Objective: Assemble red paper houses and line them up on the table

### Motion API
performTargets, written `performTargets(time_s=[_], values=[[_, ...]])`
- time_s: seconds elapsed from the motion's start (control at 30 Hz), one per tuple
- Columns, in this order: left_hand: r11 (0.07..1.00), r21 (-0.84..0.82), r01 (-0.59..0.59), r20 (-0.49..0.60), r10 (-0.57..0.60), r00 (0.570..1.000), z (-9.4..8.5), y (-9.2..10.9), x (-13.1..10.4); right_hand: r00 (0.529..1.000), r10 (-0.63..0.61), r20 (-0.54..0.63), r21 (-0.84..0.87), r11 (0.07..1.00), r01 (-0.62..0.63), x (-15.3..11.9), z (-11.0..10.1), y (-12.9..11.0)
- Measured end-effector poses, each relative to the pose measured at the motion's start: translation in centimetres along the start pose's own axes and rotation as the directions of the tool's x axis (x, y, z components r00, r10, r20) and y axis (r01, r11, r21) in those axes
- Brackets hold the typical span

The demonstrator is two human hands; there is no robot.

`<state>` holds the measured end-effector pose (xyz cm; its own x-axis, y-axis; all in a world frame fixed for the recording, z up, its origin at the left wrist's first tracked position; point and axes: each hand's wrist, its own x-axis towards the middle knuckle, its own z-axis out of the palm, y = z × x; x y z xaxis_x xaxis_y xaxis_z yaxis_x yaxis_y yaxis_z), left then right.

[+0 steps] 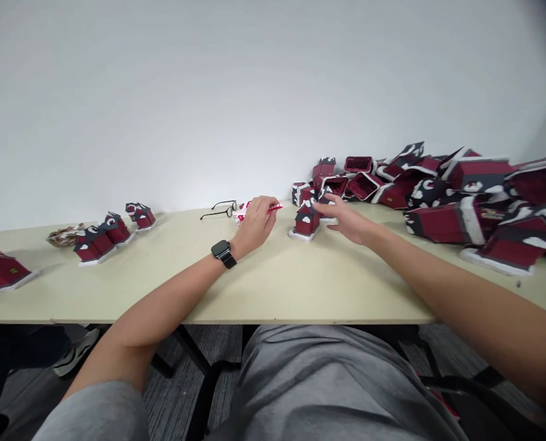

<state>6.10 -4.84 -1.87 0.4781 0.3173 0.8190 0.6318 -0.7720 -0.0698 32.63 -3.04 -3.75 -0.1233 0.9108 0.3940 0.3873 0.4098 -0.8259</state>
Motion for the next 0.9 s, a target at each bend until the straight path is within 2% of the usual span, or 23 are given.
performTargets(time_s=[0.17,0.27,0.43,0.53,0.6,0.73,0.8,0.9], values=[[0.995,-0.055,0.082,0.038,-0.08,0.996,0.8,-0.8,-0.4,0.995,0.07,0.071,0.034,0.997,-0.072,-0.8,1.8,-0.3],[0.993,-0.068,0.093,0.056,-0.089,0.994,1.1,-0.9,-0.6,0.983,0.117,0.139,0.128,0.982,-0.135,-0.5,1.7,0.2],[0.993,-0.095,0.071,0.093,-0.062,0.994,1.5,-0.7,-0.8,0.987,0.114,0.113,0.211,0.968,-0.136,0.5,1.8,0.6],[0.988,-0.139,0.064,0.074,-0.054,0.996,1.5,-0.6,-0.8,0.978,0.132,0.162,0.285,0.943,-0.175,0.9,1.9,0.4],[0.985,-0.159,0.068,0.046,-0.061,0.997,1.3,-0.4,-0.7,0.951,0.126,0.284,0.408,0.881,-0.239,0.9,1.3,0.1],[0.983,-0.177,0.044,-0.002,-0.045,0.999,1.0,0.3,-0.4,0.831,-0.015,0.556,0.607,0.69,-0.394,0.3,-0.5,-0.4],[0.981,-0.193,-0.011,-0.023,0.006,1.0,0.9,0.9,-0.4,0.792,-0.053,0.608,0.622,0.652,-0.433,0.1,-0.9,-0.4],[0.976,-0.191,-0.102,-0.061,0.092,0.994,0.7,1.5,-0.3,0.776,-0.071,0.627,0.635,0.624,-0.456,0.0,-0.8,-0.3]])
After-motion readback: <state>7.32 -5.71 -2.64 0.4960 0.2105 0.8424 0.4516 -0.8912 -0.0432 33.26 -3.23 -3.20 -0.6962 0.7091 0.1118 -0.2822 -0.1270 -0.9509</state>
